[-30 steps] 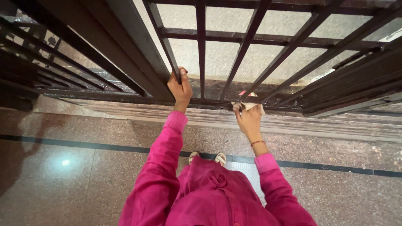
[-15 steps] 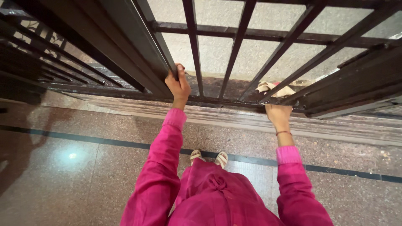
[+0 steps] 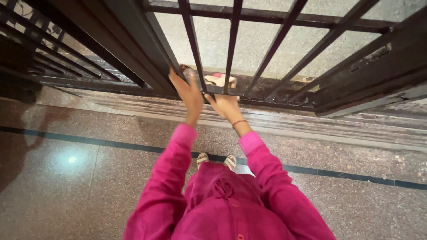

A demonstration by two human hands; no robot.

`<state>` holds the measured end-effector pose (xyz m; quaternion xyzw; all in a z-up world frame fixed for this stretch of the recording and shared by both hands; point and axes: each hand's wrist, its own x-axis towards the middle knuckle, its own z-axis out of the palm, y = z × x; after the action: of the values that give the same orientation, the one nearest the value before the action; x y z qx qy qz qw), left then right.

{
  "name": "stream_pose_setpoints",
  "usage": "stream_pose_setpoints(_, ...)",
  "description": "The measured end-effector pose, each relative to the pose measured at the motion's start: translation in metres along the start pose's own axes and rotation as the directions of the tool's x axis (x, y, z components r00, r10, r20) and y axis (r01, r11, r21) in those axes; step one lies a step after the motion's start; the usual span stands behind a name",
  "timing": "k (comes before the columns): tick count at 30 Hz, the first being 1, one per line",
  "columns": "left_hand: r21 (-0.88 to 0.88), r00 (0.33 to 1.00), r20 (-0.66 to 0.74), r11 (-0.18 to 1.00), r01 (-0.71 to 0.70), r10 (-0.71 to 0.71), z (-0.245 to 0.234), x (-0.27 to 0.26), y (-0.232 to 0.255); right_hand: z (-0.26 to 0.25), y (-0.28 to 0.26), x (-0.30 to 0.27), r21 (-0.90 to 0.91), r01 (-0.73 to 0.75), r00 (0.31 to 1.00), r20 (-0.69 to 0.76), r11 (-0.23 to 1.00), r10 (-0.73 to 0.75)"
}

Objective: The person wipes the bars of a metal security gate by hand using a patterned cloth, moving their hand along the vertical and horizontal segments.

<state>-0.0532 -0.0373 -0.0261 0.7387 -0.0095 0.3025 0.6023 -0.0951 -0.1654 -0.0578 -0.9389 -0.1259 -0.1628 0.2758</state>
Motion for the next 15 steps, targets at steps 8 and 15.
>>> stream_pose_setpoints(8, 0.347, 0.769, 0.622, 0.828, -0.441, 0.148, -0.027, -0.143, -0.014, -0.005, 0.031, -0.017, -0.127, -0.579, 0.643, 0.536, 0.805, 0.547)
stream_pose_setpoints(15, 0.449, 0.667, 0.737, 0.662, -0.6, 0.105, 0.001, -0.098, -0.047, -0.069, 0.072, -0.108, -0.431, -0.098, 0.988, 0.066, 0.897, 0.139)
